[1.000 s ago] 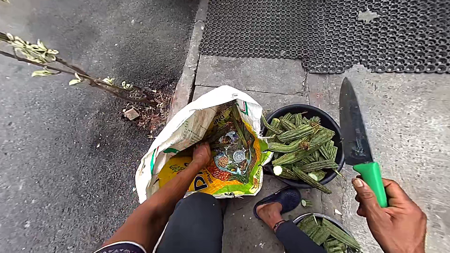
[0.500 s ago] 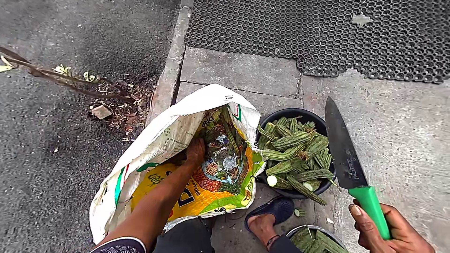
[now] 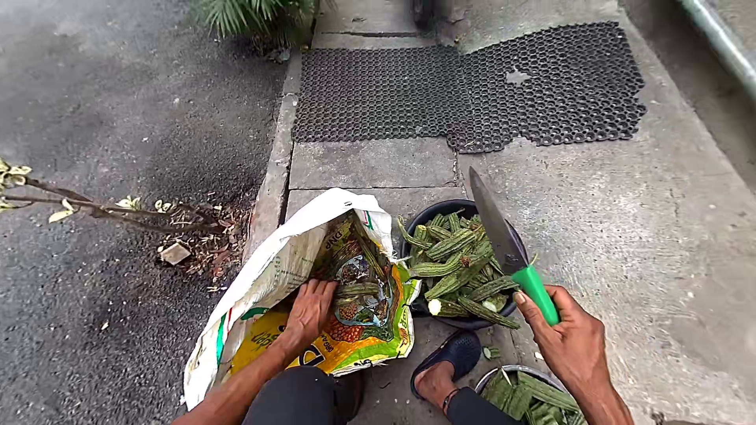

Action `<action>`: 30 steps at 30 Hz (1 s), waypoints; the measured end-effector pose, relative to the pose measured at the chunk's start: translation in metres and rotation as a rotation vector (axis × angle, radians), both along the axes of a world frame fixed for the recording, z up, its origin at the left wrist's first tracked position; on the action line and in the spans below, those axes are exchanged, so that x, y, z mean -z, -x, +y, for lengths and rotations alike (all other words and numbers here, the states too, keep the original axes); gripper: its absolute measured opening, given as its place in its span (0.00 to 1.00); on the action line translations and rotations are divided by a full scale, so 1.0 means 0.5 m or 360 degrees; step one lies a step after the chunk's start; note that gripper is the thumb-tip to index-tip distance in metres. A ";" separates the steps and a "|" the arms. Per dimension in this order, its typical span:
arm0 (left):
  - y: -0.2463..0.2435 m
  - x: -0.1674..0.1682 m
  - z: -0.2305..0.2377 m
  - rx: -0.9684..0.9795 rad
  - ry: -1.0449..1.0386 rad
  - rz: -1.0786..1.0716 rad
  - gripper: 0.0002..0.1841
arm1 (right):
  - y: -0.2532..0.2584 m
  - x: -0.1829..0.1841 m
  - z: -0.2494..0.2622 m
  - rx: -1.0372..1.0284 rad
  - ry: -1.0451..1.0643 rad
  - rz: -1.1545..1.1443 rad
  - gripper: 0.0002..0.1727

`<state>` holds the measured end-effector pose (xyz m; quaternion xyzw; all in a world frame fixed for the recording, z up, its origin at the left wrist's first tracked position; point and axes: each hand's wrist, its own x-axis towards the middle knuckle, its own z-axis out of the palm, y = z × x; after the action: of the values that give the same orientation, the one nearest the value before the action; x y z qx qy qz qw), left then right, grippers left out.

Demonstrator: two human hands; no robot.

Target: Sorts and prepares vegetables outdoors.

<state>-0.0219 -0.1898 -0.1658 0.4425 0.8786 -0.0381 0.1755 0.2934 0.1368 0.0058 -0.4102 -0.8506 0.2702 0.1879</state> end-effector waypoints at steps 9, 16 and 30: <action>0.020 -0.290 0.066 0.0201 -0.0911 -0.0310 0.36 | -0.046 -0.056 0.035 0.0132 0.0006 0.0090 0.25; 0.004 -0.507 0.264 0.0120 -0.1268 -0.0603 0.33 | -0.070 -0.066 0.071 0.0239 0.0039 0.0227 0.22; -0.194 -0.402 0.671 0.0415 -0.0653 -0.0129 0.36 | -0.122 -0.086 0.124 0.0537 0.0171 0.0397 0.20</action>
<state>0.0751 0.1458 0.0351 0.5797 0.7957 0.1365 0.1106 0.3543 0.1988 0.0490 -0.5195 -0.7244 0.3286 0.3122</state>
